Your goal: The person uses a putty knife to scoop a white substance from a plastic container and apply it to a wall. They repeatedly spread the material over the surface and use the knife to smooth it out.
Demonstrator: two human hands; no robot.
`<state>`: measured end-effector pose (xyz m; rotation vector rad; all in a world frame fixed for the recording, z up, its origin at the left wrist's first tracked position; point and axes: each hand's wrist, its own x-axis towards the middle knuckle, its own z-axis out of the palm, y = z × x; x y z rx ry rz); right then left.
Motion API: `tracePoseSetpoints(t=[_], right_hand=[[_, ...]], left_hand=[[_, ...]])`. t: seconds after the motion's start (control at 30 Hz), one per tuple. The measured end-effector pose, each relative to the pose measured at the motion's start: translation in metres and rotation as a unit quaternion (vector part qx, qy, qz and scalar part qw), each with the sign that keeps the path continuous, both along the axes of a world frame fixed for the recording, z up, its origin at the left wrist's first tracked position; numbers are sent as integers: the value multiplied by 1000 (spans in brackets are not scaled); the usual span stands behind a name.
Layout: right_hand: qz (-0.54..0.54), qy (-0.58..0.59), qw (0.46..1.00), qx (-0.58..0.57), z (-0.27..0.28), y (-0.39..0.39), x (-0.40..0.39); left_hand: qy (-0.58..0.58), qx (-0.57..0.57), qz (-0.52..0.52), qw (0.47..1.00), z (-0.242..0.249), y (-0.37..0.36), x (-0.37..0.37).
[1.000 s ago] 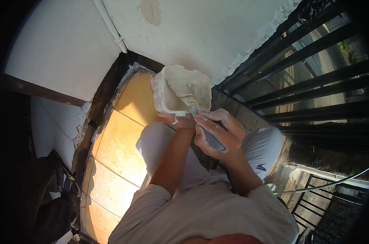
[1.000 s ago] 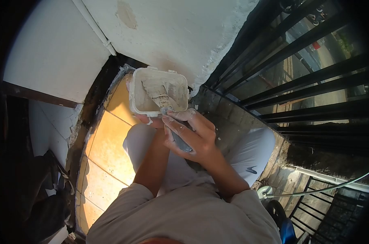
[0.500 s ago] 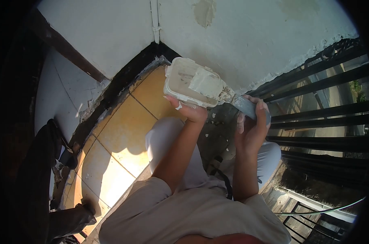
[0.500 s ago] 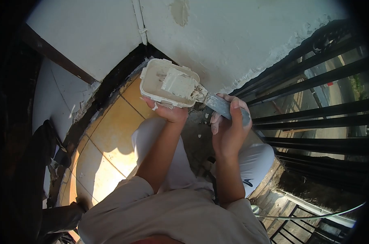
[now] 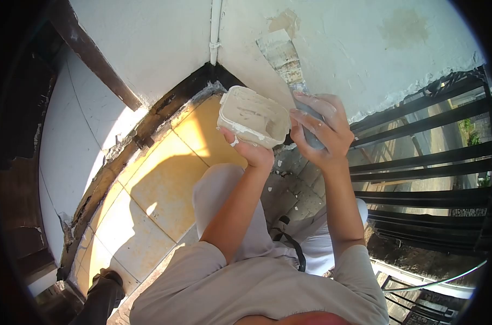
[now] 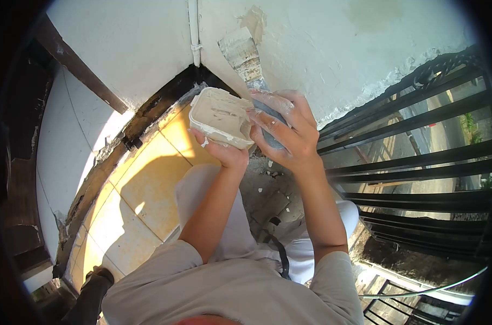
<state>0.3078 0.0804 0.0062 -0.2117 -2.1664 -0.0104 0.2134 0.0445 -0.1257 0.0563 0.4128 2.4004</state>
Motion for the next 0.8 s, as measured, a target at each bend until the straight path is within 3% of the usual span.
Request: tracePoseSetpoints(t=[0.37, 0.8], right_hand=[[-88, -254, 961, 61, 9, 50, -5], [-97, -267, 954, 99, 26, 33, -8]], left_hand=[[-28, -19, 5, 999, 13, -3, -2], [-57, 15, -6, 998, 7, -3, -2]])
